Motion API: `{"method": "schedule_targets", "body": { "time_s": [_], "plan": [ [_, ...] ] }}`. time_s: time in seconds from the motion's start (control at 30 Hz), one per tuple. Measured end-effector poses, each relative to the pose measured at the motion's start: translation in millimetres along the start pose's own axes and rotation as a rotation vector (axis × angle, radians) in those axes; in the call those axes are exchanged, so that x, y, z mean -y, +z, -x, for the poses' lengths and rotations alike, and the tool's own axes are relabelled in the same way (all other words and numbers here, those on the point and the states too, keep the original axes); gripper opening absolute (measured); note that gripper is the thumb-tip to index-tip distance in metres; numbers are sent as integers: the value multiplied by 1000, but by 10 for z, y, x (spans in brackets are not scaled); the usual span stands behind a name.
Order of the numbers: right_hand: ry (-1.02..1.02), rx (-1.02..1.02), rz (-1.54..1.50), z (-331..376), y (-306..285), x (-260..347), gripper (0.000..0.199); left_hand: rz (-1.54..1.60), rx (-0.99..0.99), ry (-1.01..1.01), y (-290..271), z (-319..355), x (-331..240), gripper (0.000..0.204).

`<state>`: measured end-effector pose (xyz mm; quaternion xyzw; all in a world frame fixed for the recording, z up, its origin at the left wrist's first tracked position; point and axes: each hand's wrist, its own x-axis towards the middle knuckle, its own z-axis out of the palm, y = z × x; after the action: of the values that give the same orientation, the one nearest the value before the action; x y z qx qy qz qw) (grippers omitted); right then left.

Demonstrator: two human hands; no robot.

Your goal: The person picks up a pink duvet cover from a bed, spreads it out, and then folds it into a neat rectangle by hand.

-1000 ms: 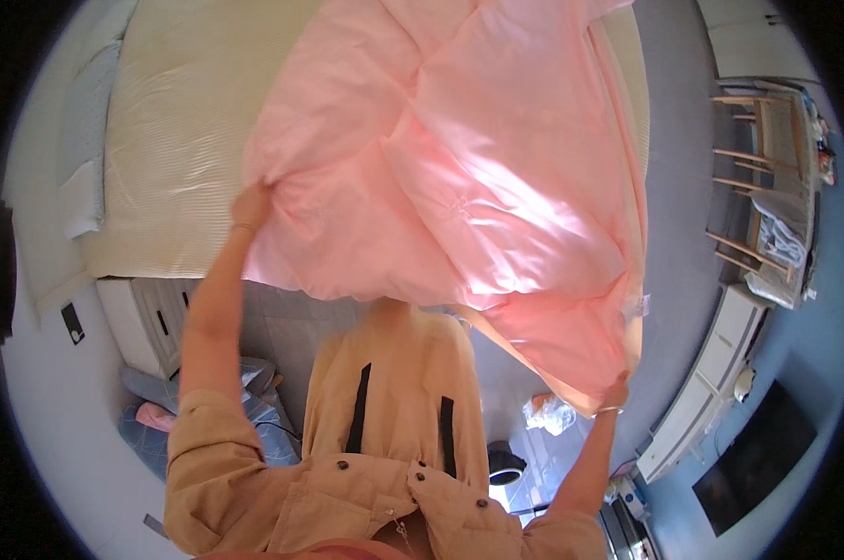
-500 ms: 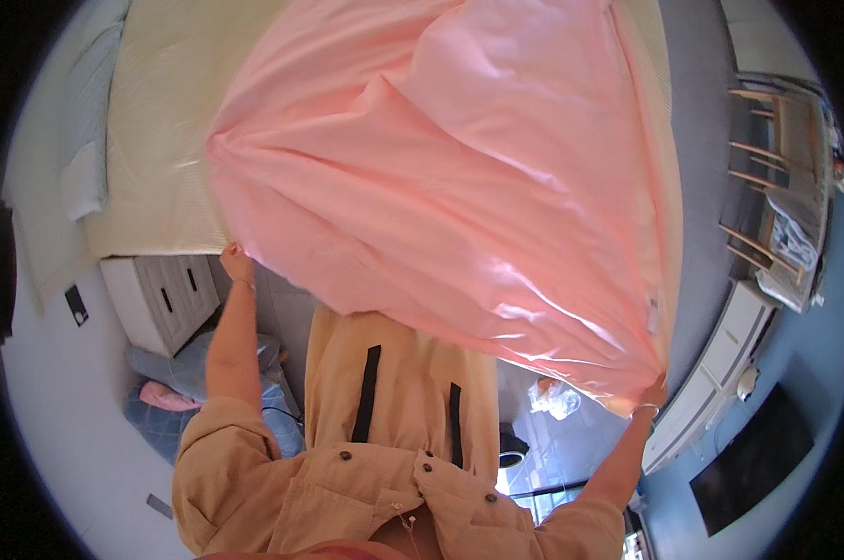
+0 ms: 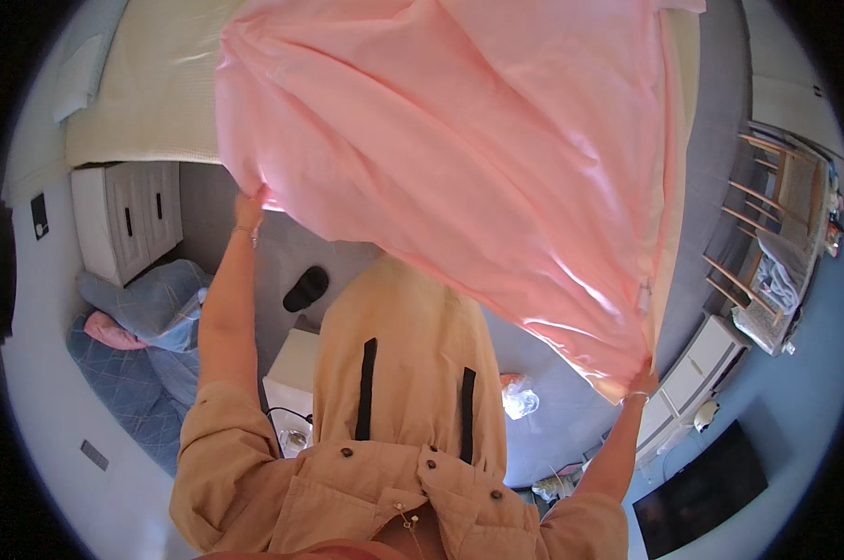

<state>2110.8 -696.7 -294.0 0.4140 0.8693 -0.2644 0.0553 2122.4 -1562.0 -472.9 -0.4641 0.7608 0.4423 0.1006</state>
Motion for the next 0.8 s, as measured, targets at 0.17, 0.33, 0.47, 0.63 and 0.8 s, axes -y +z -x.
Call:
{"method": "schedule_targets", "body": {
  "time_s": [0.17, 0.33, 0.47, 0.63, 0.8],
  "plan": [
    [-61, -73, 52, -119, 81, -133, 46, -437, -538, -23, -632, 109, 341, 31],
    [-64, -125, 383, -348, 286, -745, 33, -323, -523, 43, -612, 65, 680, 41],
    [143, -236, 354, -250, 380, -1123, 32, -404, -368, 185, -413, 209, 597, 56],
    [70, -172, 195, 285, 1269, -139, 45, -479, -176, 574, 60, 658, -510, 59],
    [-135, 97, 112, 687, 1488, -376, 41, -150, -20, 551, 619, 866, -1094, 57]
  ]
}}
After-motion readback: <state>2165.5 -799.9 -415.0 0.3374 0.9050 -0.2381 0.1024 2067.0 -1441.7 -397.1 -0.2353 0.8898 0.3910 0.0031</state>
